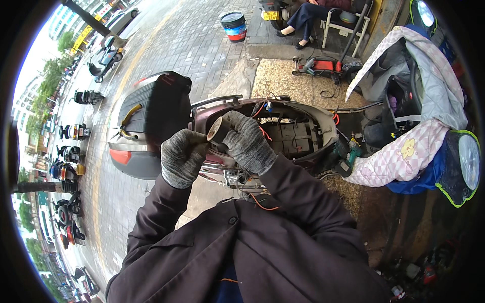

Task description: The person strips insulation from wires, twists exposed ends together, and wraps connections with electrical tape while working on a scooter's wiring harness. The person then walks into a workshop area while continuing to handle the taped wires.

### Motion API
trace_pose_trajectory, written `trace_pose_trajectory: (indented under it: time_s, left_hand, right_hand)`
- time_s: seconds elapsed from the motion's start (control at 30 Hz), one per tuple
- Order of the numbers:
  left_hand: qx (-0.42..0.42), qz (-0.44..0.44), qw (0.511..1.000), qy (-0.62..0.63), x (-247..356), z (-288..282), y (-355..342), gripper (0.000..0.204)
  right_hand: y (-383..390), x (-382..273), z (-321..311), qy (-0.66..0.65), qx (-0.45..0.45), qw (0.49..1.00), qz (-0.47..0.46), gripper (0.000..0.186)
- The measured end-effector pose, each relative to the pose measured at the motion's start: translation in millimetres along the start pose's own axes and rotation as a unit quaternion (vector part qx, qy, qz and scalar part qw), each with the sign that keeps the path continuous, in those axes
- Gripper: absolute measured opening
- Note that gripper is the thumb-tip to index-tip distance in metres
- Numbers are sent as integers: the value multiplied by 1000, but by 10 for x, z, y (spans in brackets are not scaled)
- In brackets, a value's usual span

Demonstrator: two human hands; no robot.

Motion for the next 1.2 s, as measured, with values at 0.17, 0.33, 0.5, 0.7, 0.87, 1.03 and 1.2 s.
trace_pose_trajectory:
  time_s: [0.17,0.33,0.5,0.7,0.87,1.03,1.2]
  left_hand:
    - [12,-28,999,-34,-12,1,31,9]
    - [14,164,969,-182,177,38,28,13]
    - [14,160,967,-196,192,21,28,11]
    - [21,50,990,-129,144,-10,64,9]
    - [6,9,996,-93,159,-12,66,9]
    - [-25,83,991,-100,281,67,77,7]
    - [-54,251,946,-200,439,106,36,19]
  right_hand:
    - [-44,-5,6,48,15,999,14,17]
    - [3,125,-1,-28,-18,984,177,18]
    - [8,145,14,20,-15,986,165,15]
    - [90,-47,6,-3,-47,998,-30,33]
    - [158,-230,-30,154,-85,977,-118,42]
    - [95,-174,-86,75,-54,995,-37,26]
    - [42,3,-95,60,-86,987,125,33]
Point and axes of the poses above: each hand's wrist, its own y-axis away from the middle knuckle, its own z-axis out of the palm, x = y × z, the point moved 4 cm from there along -y, towards the middle knuckle, and after that the axes turned 8 degrees about y, right-handed, at the moved point
